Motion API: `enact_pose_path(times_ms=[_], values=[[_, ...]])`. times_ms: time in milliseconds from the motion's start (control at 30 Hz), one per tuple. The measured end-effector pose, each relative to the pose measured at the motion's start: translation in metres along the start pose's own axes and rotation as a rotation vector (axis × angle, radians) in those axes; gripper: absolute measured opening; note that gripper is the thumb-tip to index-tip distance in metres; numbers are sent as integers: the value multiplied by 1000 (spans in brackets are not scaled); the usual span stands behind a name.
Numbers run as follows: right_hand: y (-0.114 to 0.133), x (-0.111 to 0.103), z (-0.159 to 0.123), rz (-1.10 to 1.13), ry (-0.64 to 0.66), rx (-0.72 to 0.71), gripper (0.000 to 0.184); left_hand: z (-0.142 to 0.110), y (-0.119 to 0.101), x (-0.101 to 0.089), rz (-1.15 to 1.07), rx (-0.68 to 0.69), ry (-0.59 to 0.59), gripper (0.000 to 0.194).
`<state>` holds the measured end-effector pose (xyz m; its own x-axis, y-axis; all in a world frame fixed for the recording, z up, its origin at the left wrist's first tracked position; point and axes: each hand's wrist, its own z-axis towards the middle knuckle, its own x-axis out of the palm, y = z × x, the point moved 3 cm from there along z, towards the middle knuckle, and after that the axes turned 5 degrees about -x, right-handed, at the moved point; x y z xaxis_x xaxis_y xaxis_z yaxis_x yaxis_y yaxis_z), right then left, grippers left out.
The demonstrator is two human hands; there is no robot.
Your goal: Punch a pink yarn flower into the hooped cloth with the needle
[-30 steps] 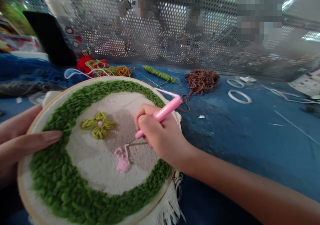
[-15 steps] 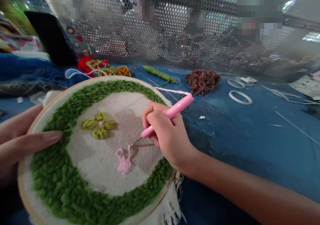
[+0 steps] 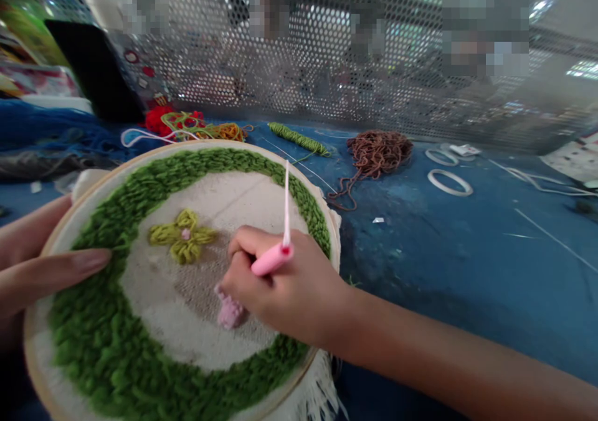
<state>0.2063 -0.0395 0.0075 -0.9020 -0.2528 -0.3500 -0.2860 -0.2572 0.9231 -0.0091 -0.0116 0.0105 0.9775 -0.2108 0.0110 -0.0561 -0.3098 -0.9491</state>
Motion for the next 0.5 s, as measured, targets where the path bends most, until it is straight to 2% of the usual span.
enact_pose_path(times_ms=[133, 200, 500], values=[[-7, -11, -1, 268, -253, 30, 24, 1, 0, -1, 27, 9, 0, 81], [-11, -15, -1, 369, -334, 41, 24, 1, 0, -1, 23, 14, 4, 78], [-17, -15, 4, 469, -327, 116, 26, 4, 1, -1, 35, -1, 33, 80]])
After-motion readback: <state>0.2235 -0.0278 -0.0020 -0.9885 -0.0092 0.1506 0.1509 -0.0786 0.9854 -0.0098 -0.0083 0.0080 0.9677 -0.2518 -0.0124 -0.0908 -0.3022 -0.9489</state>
